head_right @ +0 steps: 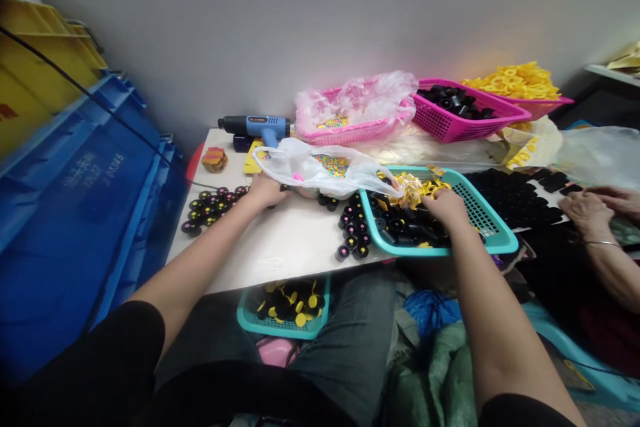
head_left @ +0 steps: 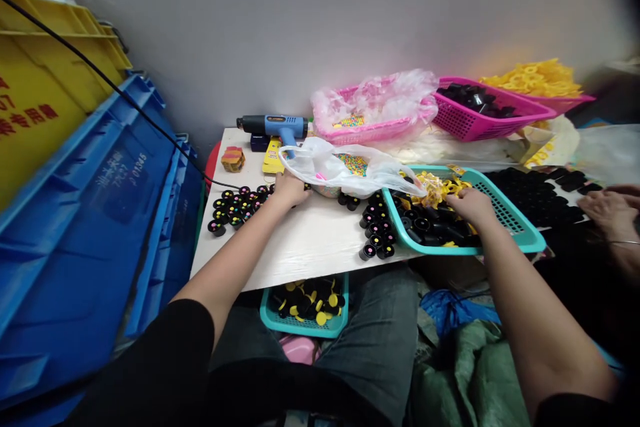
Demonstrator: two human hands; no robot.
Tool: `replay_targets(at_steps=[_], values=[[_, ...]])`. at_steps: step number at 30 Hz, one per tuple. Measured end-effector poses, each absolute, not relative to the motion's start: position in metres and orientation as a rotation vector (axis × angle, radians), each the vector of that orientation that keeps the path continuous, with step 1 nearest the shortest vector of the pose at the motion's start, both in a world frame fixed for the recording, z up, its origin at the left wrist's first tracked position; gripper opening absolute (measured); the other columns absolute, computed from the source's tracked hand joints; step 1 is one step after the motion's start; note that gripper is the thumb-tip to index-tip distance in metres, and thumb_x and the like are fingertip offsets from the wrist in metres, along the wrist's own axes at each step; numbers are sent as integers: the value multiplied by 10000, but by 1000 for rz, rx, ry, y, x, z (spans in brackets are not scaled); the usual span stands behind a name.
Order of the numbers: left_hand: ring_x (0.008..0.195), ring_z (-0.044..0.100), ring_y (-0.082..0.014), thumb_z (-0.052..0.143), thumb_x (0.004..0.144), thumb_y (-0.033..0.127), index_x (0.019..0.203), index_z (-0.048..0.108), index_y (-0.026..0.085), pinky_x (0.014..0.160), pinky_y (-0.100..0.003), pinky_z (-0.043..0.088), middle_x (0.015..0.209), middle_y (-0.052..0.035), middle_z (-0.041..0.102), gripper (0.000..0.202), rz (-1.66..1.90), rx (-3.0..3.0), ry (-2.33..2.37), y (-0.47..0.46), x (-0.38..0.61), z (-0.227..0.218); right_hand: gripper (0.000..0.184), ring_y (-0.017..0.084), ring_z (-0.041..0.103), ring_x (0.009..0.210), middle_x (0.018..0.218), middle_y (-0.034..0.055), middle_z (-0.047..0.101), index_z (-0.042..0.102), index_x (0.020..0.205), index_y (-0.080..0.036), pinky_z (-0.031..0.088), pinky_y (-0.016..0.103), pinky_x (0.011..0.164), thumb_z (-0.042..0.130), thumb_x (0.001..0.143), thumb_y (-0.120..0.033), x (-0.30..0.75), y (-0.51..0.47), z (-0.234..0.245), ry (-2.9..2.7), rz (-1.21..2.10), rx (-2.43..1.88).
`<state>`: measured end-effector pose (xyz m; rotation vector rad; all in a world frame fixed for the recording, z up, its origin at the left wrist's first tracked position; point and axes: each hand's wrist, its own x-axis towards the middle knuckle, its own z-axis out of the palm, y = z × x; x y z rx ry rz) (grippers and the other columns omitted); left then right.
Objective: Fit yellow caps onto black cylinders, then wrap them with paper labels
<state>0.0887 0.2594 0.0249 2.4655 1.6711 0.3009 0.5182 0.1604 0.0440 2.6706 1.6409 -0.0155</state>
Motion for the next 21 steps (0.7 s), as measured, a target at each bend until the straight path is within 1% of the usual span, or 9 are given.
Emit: replay_targets(at_steps=[4,7,9,11,14,15,17,19,21], values=[[1273,399,-366,606,754,263,1255,570,165,1023,-472,294,1366,-141,539,512,274,2483,1671,259,95,29,362,211,502,614,602,109,594,603,585,-148,304,317,617,543,841,-398,517,153,49,1550,-207,2742],[1209,453,-357,560,781,250,1138,623,167,980,-474,332,1207,-148,634,372,314,2482,1647,238,88,42,281,201,492,574,549,65,577,552,567,-183,302,318,606,713,704,-368,514,140,53,1564,-300,2796],[1140,500,-338,539,790,248,1078,633,183,955,-473,356,1074,-127,677,309,354,2478,1605,211,78,51,215,194,511,568,557,45,595,564,633,-194,321,316,612,741,679,-308,509,128,58,1600,-335,2869],[1102,531,-308,536,788,244,1109,608,203,958,-466,367,1061,-96,678,331,403,2470,1544,177,66,56,128,190,545,587,614,49,630,590,780,-199,354,318,635,657,773,-307,496,113,63,1636,-297,2972],[1066,570,-265,513,781,203,1133,589,212,965,-446,394,1103,-69,662,360,587,2313,1370,121,51,51,236,170,543,538,665,44,639,556,1003,-210,388,313,600,437,908,-391,452,88,68,1778,-317,3220],[1069,574,-250,486,793,185,1146,583,211,964,-425,409,1122,-70,648,367,671,2210,1255,103,47,46,264,158,511,488,639,26,619,555,1012,-212,378,300,547,438,902,-422,429,79,68,1885,-477,3342],[1087,574,-227,442,838,181,1242,522,206,952,-380,438,1172,-82,607,413,781,1970,1089,72,41,34,318,121,412,415,553,-22,545,593,955,-203,304,261,454,543,839,-495,375,60,64,2103,-1189,3316],[1091,575,-219,438,875,217,1324,435,196,919,-345,467,1217,-101,567,449,841,1754,1018,49,39,23,398,99,365,411,503,-39,496,639,955,-174,246,231,423,592,799,-537,317,44,55,2119,-1928,2867],[1091,571,-228,468,888,260,1297,446,187,905,-332,476,1218,-109,558,416,882,1630,969,33,38,16,410,85,373,445,534,-42,507,627,1069,-175,244,212,441,609,815,-497,266,30,44,2032,-2538,2333]])
